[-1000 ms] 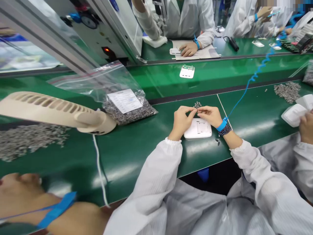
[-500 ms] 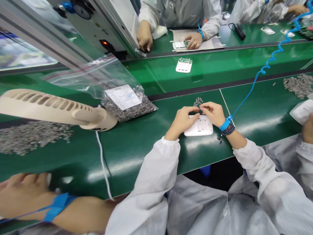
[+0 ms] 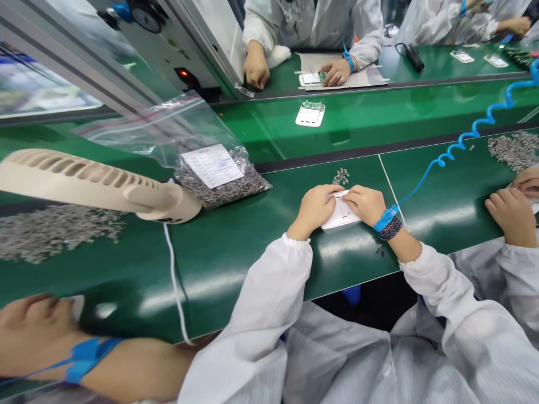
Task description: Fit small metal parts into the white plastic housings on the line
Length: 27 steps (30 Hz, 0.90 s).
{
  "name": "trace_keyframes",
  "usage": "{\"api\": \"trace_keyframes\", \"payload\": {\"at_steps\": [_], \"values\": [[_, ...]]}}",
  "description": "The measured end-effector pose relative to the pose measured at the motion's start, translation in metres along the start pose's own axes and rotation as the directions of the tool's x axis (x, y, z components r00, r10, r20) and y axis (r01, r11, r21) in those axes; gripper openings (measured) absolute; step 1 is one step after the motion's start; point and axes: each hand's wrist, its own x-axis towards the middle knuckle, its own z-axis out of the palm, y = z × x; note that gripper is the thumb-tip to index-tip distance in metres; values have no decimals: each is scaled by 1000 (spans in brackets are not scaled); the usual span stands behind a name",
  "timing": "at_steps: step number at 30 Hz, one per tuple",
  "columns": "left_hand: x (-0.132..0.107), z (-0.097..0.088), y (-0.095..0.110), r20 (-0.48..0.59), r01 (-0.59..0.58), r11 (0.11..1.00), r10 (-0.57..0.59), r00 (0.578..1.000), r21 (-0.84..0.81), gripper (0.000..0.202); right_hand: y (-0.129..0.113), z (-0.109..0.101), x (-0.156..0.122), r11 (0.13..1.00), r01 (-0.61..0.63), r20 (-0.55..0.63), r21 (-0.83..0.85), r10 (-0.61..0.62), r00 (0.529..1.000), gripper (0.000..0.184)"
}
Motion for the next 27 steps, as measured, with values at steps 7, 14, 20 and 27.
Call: {"api": "trace_keyframes", "payload": {"at_steps": [7, 14, 20, 27], "values": [[-1, 1, 1, -12, -3, 1000, 3, 1000, 16, 47, -4, 1, 2, 997, 26, -15, -72, -27, 1000, 25], [-2, 0, 1, -23, -13, 1000, 13, 1000, 26, 44, -3, 1, 5, 991, 65, 17, -115, -64, 998, 25], [-2, 0, 2, -13, 1, 999, -1, 1000, 35, 43, -4, -8, 5, 991, 83, 100, -102, -73, 992, 26], [-3, -1, 4, -8, 4, 999, -4, 1000, 54, 43, -5, -16, 1, 989, 133, 185, -65, -119, 975, 21]]}}
